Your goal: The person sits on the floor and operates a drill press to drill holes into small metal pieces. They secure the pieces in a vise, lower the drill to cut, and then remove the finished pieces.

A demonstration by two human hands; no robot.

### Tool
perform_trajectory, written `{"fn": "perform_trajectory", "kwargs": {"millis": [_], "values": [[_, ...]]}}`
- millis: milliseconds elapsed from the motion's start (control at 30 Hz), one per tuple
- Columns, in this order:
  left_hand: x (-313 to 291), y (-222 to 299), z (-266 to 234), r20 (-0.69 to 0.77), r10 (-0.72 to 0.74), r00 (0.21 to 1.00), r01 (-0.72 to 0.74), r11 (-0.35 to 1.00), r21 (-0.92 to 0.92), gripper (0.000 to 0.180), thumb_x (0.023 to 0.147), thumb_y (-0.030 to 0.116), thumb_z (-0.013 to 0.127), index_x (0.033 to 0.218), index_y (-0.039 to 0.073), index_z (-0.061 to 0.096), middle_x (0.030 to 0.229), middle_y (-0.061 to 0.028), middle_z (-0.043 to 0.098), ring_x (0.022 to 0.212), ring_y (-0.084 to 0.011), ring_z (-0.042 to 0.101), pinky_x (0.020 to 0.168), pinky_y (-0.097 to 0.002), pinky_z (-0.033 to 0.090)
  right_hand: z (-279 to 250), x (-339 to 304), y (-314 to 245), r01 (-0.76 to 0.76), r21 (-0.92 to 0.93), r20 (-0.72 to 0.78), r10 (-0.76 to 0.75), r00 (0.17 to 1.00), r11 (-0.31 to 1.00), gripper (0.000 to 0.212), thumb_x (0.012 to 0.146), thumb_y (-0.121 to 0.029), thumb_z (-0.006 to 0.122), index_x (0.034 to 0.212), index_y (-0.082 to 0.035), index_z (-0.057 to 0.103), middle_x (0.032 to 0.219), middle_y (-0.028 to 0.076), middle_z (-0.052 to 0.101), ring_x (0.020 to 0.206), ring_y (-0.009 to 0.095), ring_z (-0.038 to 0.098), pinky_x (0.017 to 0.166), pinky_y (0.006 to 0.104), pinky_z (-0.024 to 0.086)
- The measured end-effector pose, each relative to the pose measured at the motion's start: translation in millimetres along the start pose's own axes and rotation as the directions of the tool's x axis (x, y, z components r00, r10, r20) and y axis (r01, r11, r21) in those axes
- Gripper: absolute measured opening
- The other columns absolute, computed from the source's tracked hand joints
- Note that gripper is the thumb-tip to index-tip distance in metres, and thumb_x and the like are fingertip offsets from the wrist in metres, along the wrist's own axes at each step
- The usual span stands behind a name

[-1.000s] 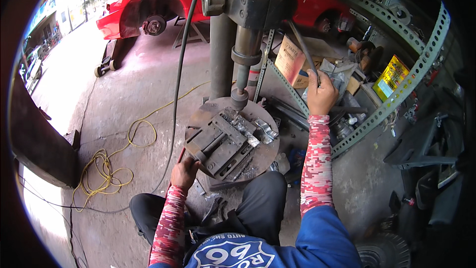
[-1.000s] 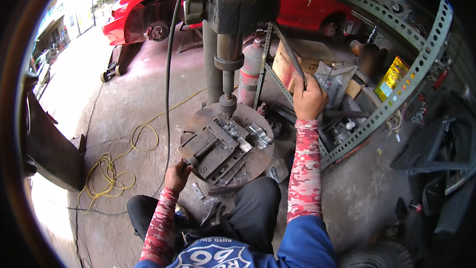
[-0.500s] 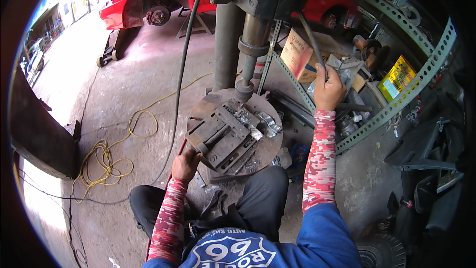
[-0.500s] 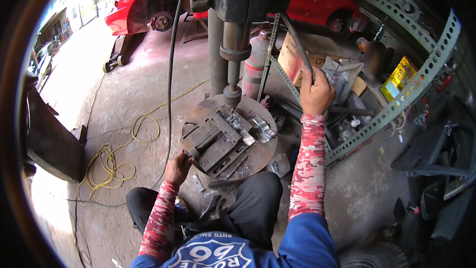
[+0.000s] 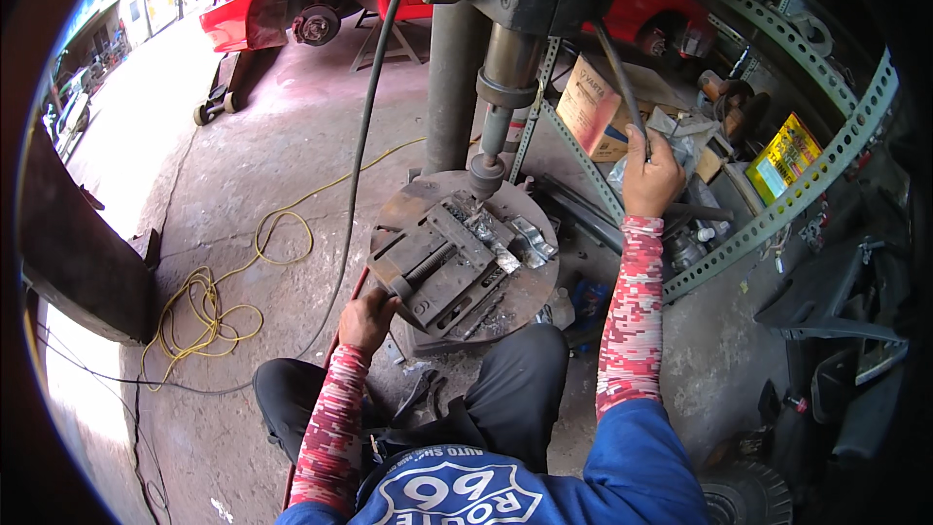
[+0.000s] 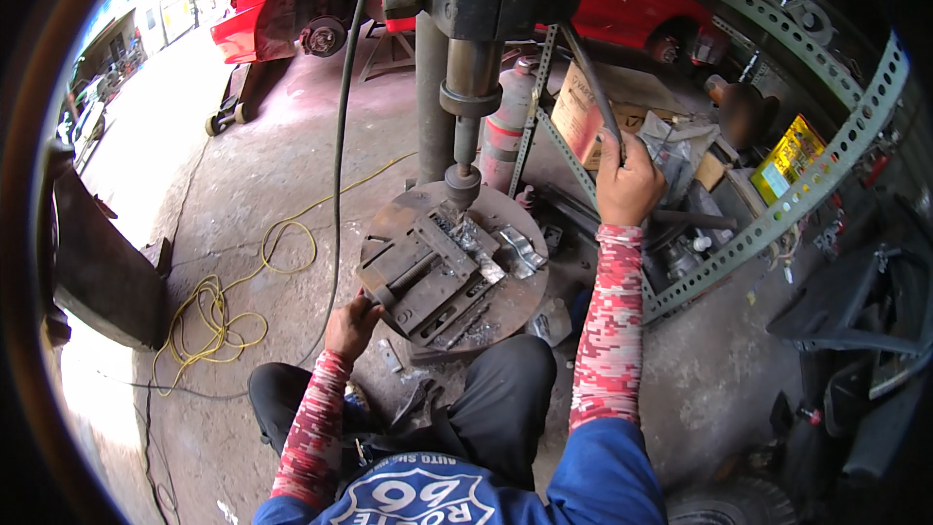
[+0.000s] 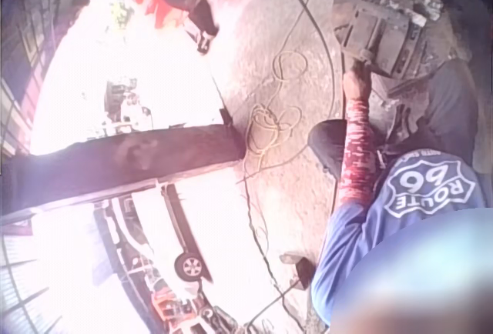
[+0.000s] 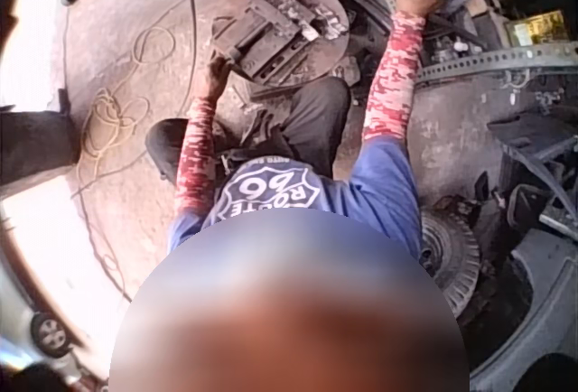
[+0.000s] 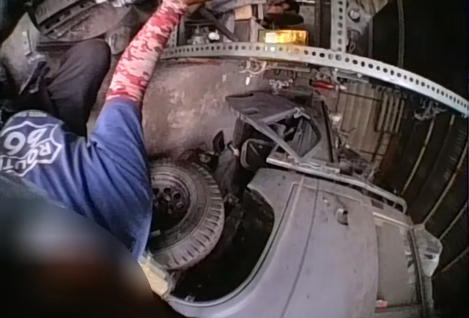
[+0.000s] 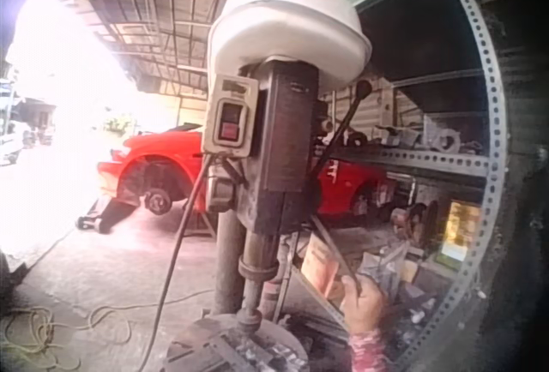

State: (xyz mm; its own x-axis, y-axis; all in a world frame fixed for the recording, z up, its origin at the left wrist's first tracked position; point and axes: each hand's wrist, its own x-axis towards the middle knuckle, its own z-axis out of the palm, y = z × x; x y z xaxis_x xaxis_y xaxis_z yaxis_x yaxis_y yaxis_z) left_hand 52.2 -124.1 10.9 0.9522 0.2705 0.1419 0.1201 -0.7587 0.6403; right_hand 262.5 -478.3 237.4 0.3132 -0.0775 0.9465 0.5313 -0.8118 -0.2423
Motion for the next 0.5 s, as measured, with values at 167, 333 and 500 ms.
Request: {"fn": "perform_trajectory", "kwargs": {"millis": [167, 333, 500], "values": [[0.0, -1.5, 1.5, -0.013, 0.010, 1.000, -0.010, 1.000, 0.023, 0.033, 0.091, 0.039, 0.068, 0.094, 0.006, 0.068, 0.078, -0.0229, 0.067, 0.078, -0.0444, 0.067, 0.067, -0.0523, 0.051, -0.5, 0.2, -2.7, -0.034, -0.005, 0.016, 0.034, 0.999, 0.999, 0.022, 0.093, -0.030, 0.070, 0.096, -0.009, 0.075, 0.084, 0.013, 0.072, 0.075, 0.037, 0.070, 0.065, 0.0417, 0.053], [-0.1, -2.5, 2.2, -0.020, 0.017, 1.000, -0.017, 1.000, -0.004, 0.033, 0.091, 0.038, 0.068, 0.094, 0.006, 0.068, 0.078, -0.0234, 0.067, 0.079, -0.0446, 0.066, 0.068, -0.0524, 0.051, -0.6, 0.2, -4.0, -0.027, 0.001, 0.016, 0.027, 1.000, 1.000, 0.023, 0.093, -0.031, 0.069, 0.095, -0.009, 0.075, 0.082, 0.012, 0.072, 0.074, 0.036, 0.069, 0.064, 0.0416, 0.053], [0.2, -1.8, 1.3, -0.014, 0.018, 1.000, -0.019, 1.000, -0.005, 0.033, 0.091, 0.038, 0.068, 0.094, 0.006, 0.067, 0.078, -0.0236, 0.067, 0.079, -0.0448, 0.066, 0.068, -0.0523, 0.051, 0.6, -0.1, -2.3, 0.013, -0.002, -0.006, -0.013, 1.000, 1.000, 0.022, 0.093, -0.031, 0.069, 0.094, -0.010, 0.075, 0.081, 0.012, 0.071, 0.072, 0.036, 0.069, 0.063, 0.0418, 0.052]]}}
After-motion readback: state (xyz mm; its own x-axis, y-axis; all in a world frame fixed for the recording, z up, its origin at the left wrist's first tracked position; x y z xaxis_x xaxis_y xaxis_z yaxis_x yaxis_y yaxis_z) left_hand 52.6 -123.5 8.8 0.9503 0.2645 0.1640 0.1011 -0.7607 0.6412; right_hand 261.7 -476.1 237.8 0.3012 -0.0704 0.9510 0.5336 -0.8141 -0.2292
